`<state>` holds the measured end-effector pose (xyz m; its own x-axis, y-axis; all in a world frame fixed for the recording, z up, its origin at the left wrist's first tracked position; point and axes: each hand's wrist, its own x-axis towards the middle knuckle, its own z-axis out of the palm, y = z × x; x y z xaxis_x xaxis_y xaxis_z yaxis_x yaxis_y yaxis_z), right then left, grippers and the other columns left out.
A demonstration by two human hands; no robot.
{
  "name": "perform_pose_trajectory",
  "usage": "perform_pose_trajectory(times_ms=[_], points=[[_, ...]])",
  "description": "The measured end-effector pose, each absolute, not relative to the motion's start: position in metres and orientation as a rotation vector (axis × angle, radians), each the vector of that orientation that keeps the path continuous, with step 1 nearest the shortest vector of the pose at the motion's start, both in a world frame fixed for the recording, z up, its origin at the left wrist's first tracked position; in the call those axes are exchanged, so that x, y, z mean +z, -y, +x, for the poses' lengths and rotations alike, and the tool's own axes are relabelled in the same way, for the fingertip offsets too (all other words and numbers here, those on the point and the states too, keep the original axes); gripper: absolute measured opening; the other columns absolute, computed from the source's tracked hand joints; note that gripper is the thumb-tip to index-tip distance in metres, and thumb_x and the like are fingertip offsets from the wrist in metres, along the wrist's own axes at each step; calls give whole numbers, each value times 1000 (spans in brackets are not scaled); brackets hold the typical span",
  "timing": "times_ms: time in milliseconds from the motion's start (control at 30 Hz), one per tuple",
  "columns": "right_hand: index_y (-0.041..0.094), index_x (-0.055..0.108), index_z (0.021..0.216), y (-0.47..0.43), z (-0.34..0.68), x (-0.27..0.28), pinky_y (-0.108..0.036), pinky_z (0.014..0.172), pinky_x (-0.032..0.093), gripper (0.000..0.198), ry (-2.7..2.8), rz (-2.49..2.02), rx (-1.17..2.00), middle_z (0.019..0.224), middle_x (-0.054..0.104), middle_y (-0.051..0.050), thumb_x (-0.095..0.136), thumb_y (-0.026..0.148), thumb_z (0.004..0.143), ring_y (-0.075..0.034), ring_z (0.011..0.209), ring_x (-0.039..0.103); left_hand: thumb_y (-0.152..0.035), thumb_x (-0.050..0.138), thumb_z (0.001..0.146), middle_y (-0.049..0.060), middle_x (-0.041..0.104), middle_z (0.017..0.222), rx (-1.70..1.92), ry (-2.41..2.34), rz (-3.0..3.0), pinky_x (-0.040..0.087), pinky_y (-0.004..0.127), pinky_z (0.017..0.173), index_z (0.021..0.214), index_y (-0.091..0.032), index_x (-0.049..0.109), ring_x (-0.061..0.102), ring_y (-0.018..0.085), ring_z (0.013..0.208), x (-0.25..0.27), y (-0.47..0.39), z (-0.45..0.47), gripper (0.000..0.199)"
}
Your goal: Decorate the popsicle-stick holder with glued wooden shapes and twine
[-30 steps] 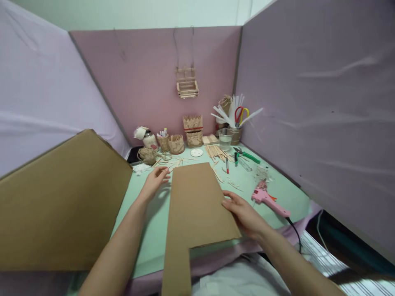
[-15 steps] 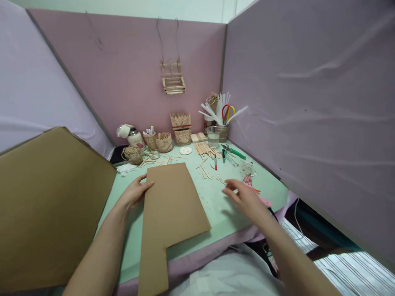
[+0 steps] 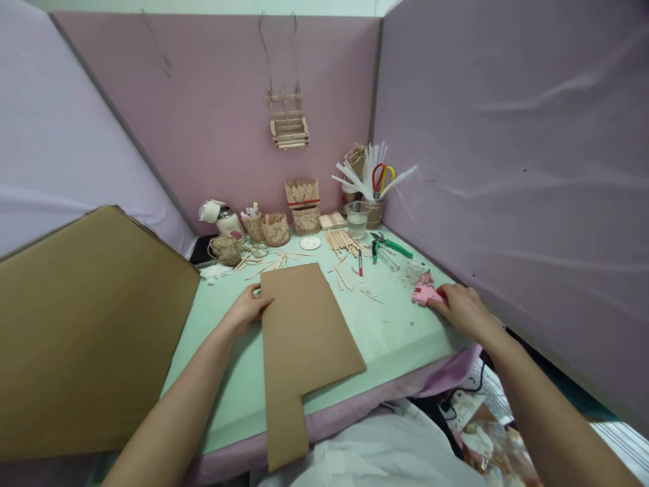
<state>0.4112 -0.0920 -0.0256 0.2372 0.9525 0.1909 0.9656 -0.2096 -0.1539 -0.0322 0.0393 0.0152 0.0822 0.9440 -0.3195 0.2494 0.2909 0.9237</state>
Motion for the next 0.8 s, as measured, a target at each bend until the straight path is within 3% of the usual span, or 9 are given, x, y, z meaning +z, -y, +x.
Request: perform_pose_trajectory(times_ms=[200,400,567,800], points=[[16,64,89,85,432,-24,-34,72,40,36,1875,-2247,109,88,69,-12,48,48,85,-27,82,62,-13,71,68,9,70,79,728,-1424,1224,52,26,54,109,-12,53,66,20,66,16,-44,28,45],[14,64,94,88,431,-30,-35,72,41,42,1836,-2251,52,91,68,-15,47,51,85,-28,83,61,-9,66,73,9,70,90,789,-1346,1272,54,25,64,114,-14,52,67,17,75,61,-65,70,45],[13,65,94,88,432,-31,-37,75,41,40,1852,-2227,48,90,68,-15,47,48,85,-29,85,60,-13,71,70,7,71,85,805,-1418,1300,56,27,66,116,-15,53,69,18,74,88,-63,25,49],[13,64,101,90,435,-35,-40,85,40,45,1854,-2241,45,95,66,-16,45,51,86,-31,96,58,-21,78,66,7,73,86,740,-1623,1191,56,27,60,121,-17,50,70,20,74,81,-14,-71,62]])
